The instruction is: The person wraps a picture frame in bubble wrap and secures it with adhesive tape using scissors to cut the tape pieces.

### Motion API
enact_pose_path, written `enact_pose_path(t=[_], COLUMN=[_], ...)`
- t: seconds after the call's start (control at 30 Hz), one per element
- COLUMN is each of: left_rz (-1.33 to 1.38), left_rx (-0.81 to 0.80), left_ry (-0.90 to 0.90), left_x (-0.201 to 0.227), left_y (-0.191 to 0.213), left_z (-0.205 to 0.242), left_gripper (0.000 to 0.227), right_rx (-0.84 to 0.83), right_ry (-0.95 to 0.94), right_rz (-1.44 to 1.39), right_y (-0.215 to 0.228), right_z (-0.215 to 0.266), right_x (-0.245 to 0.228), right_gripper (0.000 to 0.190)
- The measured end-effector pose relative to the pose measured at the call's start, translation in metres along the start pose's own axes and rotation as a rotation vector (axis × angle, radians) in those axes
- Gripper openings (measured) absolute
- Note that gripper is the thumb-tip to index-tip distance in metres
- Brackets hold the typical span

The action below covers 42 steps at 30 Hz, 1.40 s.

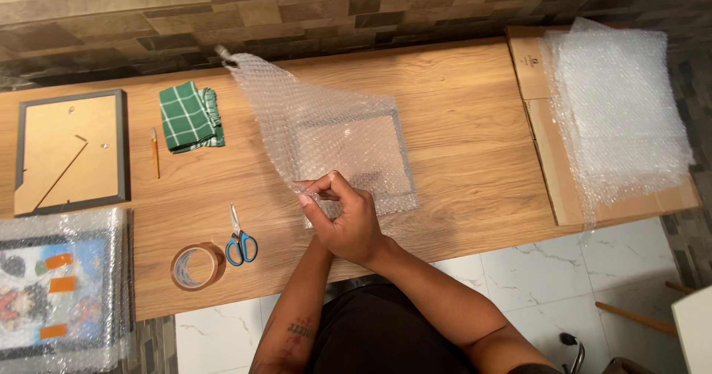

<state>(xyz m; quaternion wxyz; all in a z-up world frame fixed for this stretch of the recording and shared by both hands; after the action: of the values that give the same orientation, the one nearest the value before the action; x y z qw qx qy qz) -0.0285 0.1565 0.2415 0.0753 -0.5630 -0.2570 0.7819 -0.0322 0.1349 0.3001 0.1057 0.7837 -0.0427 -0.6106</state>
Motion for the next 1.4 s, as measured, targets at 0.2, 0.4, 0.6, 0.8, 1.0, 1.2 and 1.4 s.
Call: enact_pose_path(t=[0.2, 0.4, 0.6, 0.8, 1.0, 1.2, 1.4], left_rz=[-2.0, -2.396, -3.043, -3.27, -3.392, -3.461, -3.522], left_rx=[0.075, -0.057, -0.155, -0.245, -0.089, 0.09, 0.163], left_ry=[-0.113, 0.181, -0.113, -0.357, -0.439, -0.394, -0.402], left_x=[0.3, 0.072, 0.11, 0.14, 0.155, 0.184, 0.23], left_y=[-0.009, -0.167, -0.189, -0.196, -0.202, -0.197, -0.182], left_z=[-0.185, -0.111, -0.138, -0.153, -0.145, -0.153, -0.166], left_gripper=[0.043, 0.028, 0.008, 0.008, 0.017, 0.02, 0.022], right_rx=[-0.08, -0.165, -0.221, 0.182, 0.074, -0.022, -0.249], right_ry=[0.034, 0.092, -0.08, -0.205, -0.372, -0.261, -0.189], right_rz=[-0.002, 0.086, -0.01, 0.414, 0.739, 0.714, 0.759], right_y=[-0.021, -0.047, -0.029, 0.11, 0.142, 0.097, 0.04], right_z=[0.004, 0.014, 0.009, -0.04, -0.024, -0.017, -0.019], right_x=[-0.001, 0.009, 0.022, 0.176, 0.269, 0.248, 0.25], right_gripper=[0.013, 0.011, 0.046, 0.028, 0.045, 0.043, 0.05])
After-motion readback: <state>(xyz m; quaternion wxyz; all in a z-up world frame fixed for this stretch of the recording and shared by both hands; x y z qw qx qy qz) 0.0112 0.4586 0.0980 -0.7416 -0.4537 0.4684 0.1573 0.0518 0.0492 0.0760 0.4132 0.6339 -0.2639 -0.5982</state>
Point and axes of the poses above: each hand's wrist, its own z-axis away from the middle knuckle, its own y-axis out of the back of the hand, x = y × z, the point moved 7 cm from there along -z, towards the middle knuckle, and after that the axes turned 5 degrees about -y, right-handed, at the moved point
